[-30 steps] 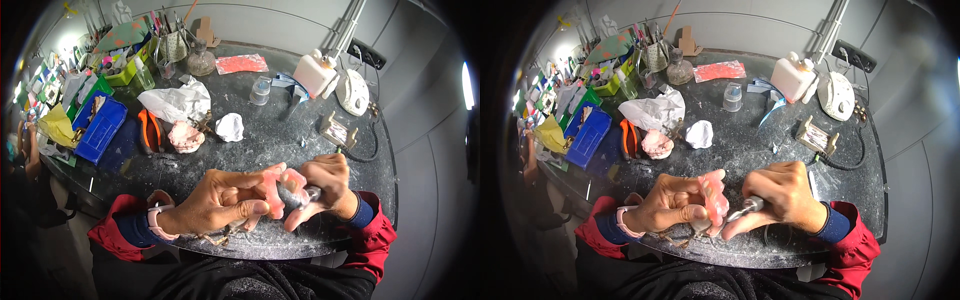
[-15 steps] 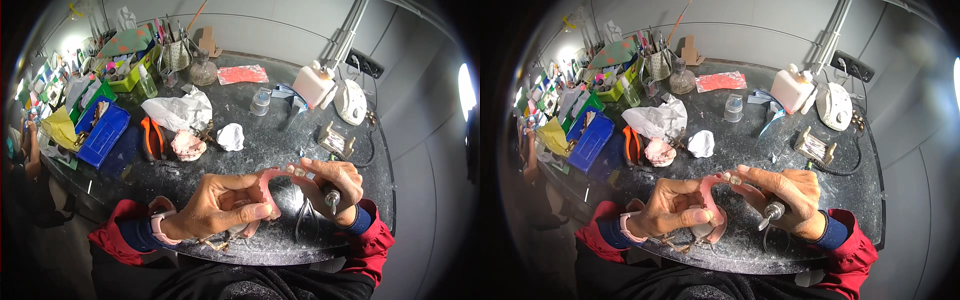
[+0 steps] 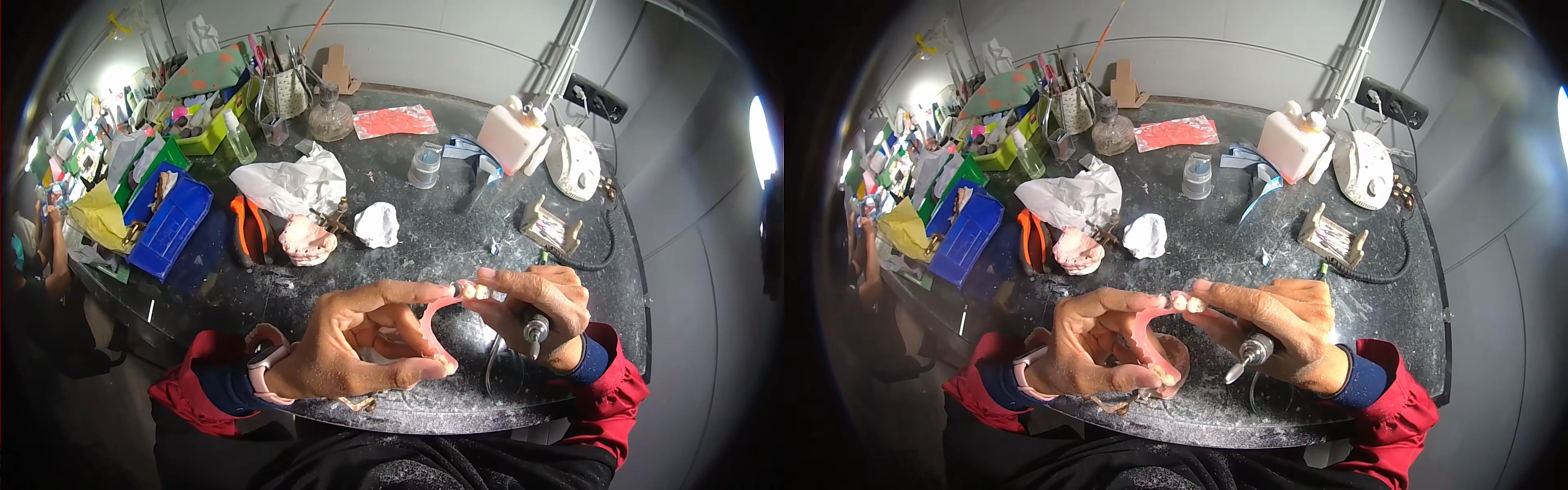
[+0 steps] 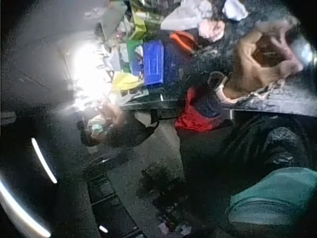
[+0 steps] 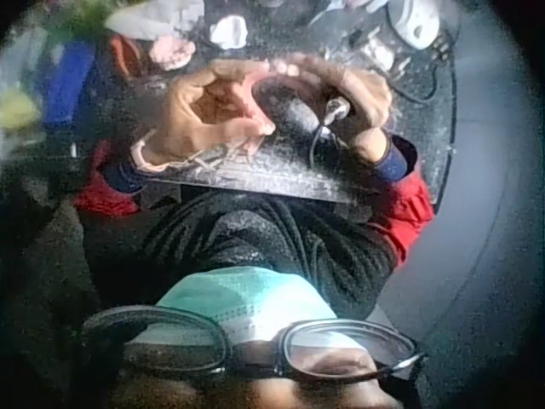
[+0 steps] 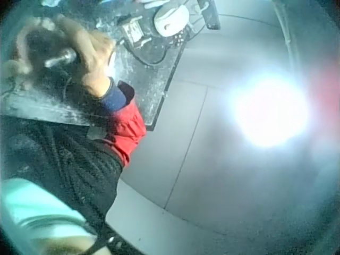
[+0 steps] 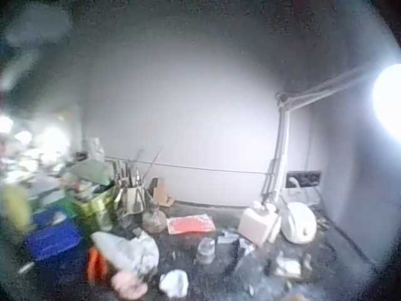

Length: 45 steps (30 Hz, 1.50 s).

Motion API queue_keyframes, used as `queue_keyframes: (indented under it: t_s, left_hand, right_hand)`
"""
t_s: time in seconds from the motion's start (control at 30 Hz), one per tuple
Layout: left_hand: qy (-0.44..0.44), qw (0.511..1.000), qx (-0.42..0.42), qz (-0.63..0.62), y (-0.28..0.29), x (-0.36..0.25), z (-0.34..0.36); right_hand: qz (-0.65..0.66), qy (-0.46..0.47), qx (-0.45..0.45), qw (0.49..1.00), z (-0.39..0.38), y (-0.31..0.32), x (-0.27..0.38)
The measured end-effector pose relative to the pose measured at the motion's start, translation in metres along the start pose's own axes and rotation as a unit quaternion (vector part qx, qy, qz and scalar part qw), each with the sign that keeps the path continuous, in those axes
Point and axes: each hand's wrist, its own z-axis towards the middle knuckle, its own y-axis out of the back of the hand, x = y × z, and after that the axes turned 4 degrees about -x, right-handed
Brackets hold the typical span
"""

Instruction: The person uses a rotary tool to sand and shape the edges and surfaces of a pink dental prosthesis, occasionally checking the component against a plaster model of teeth and using a small scraper to refine details.

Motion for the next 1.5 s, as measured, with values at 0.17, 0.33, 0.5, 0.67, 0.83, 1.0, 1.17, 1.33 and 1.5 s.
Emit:
queue_keyframes:
  t_s: [0.17, 0.33, 0.5, 0.67, 0.83, 1.0, 1.17, 1.33, 1.5]
  left_hand:
    - [-0.023, 0.999, -0.026, 0.039, -0.005, 0.002, -0.001]
    - [-0.097, 0.986, -0.051, 0.123, -0.011, 0.009, -0.004]
    - [-0.152, 0.964, -0.071, 0.207, -0.013, 0.014, -0.005]
    - [-0.153, 0.949, -0.045, 0.272, -0.010, 0.012, -0.006]
    - [-0.153, 0.960, -0.093, 0.213, -0.012, 0.016, -0.008]
    - [-0.166, 0.941, -0.037, 0.292, -0.007, 0.011, -0.006]
    - [-0.143, 0.954, -0.034, 0.260, -0.007, 0.013, -0.008]
    - [-0.125, 0.963, -0.029, 0.237, -0.007, 0.013, -0.008]
    - [-0.158, 0.967, -0.084, 0.182, -0.014, 0.017, -0.005]
  right_hand:
    - [-0.001, -0.077, 0.002, 0.997, 0.001, 0.001, 0.009]
    - [0.074, -0.219, 0.123, 0.965, -0.002, 0.001, 0.016]
    - [0.105, -0.262, 0.140, 0.949, -0.012, -0.014, 0.022]
    - [0.044, -0.253, 0.179, 0.950, -0.006, -0.010, 0.026]
    - [0.048, -0.261, 0.167, 0.949, -0.009, -0.013, 0.025]
    - [0.050, -0.259, 0.156, 0.952, -0.010, -0.014, 0.025]
    - [0.040, -0.234, 0.158, 0.958, -0.010, -0.013, 0.024]
    - [0.059, -0.291, 0.241, 0.924, 0.000, -0.004, 0.028]
    - [0.051, -0.233, 0.141, 0.961, -0.010, -0.012, 0.022]
